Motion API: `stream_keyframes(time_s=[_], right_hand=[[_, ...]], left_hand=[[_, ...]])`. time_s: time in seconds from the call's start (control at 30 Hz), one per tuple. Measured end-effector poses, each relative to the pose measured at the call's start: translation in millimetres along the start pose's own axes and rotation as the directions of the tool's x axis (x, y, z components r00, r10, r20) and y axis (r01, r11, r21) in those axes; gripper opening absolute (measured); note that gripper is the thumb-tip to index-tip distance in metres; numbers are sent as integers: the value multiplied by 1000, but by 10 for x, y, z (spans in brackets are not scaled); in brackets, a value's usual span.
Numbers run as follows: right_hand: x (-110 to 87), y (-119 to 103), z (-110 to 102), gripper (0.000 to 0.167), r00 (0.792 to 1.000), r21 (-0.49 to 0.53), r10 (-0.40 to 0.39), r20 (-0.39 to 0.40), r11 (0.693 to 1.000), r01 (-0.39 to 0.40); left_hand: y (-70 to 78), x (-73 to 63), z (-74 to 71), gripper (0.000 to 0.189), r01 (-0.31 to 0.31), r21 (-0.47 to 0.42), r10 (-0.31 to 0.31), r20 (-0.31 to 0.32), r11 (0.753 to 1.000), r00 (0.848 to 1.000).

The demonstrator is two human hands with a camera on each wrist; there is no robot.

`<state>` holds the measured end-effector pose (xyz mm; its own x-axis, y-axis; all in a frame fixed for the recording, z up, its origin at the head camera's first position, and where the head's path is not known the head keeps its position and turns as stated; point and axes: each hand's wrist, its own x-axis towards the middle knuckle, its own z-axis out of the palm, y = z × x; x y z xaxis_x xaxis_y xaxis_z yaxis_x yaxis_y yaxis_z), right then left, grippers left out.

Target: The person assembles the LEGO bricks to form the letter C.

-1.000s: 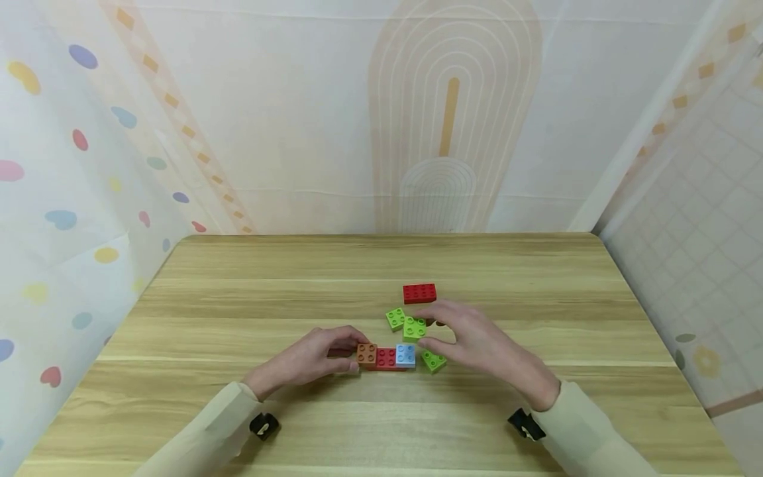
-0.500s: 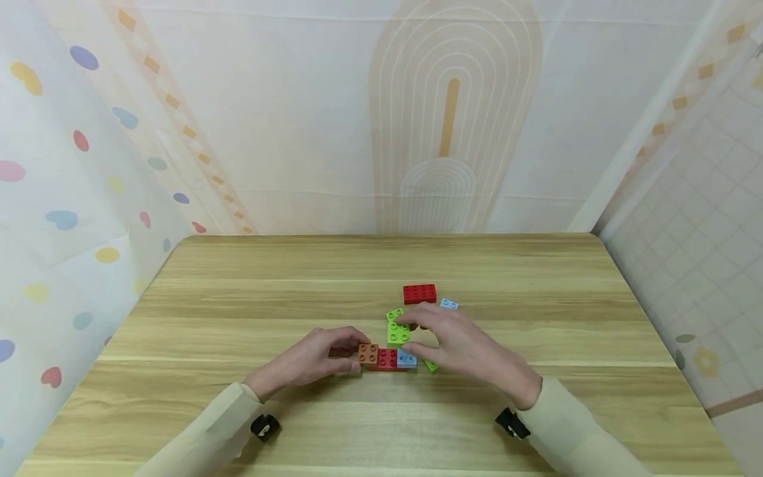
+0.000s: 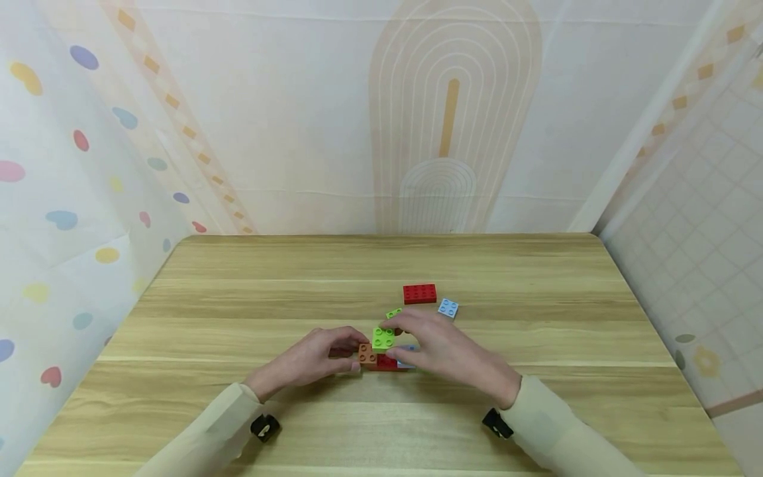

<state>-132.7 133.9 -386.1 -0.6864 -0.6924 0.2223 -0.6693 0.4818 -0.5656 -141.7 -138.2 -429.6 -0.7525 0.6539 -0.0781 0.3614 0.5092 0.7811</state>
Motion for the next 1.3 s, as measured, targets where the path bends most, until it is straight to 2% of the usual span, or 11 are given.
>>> stream_keyframes(time_s=[0.4, 0.87, 1.3], right_hand=[[123, 13, 147, 37, 999, -42, -51, -16, 998, 50], [207, -7, 218, 33, 999, -9, 17, 48, 1000, -17], [223, 12, 279, 32, 997, 3, 24, 78, 1000, -24]], left_hand=[[-19, -1, -1, 32, -13, -8, 13, -1, 1000, 1000], [-18, 2, 4, 29, -36, -2, 36, 3, 999, 999], [-23, 10, 16, 29, -53, -8, 53, 1, 999, 999]])
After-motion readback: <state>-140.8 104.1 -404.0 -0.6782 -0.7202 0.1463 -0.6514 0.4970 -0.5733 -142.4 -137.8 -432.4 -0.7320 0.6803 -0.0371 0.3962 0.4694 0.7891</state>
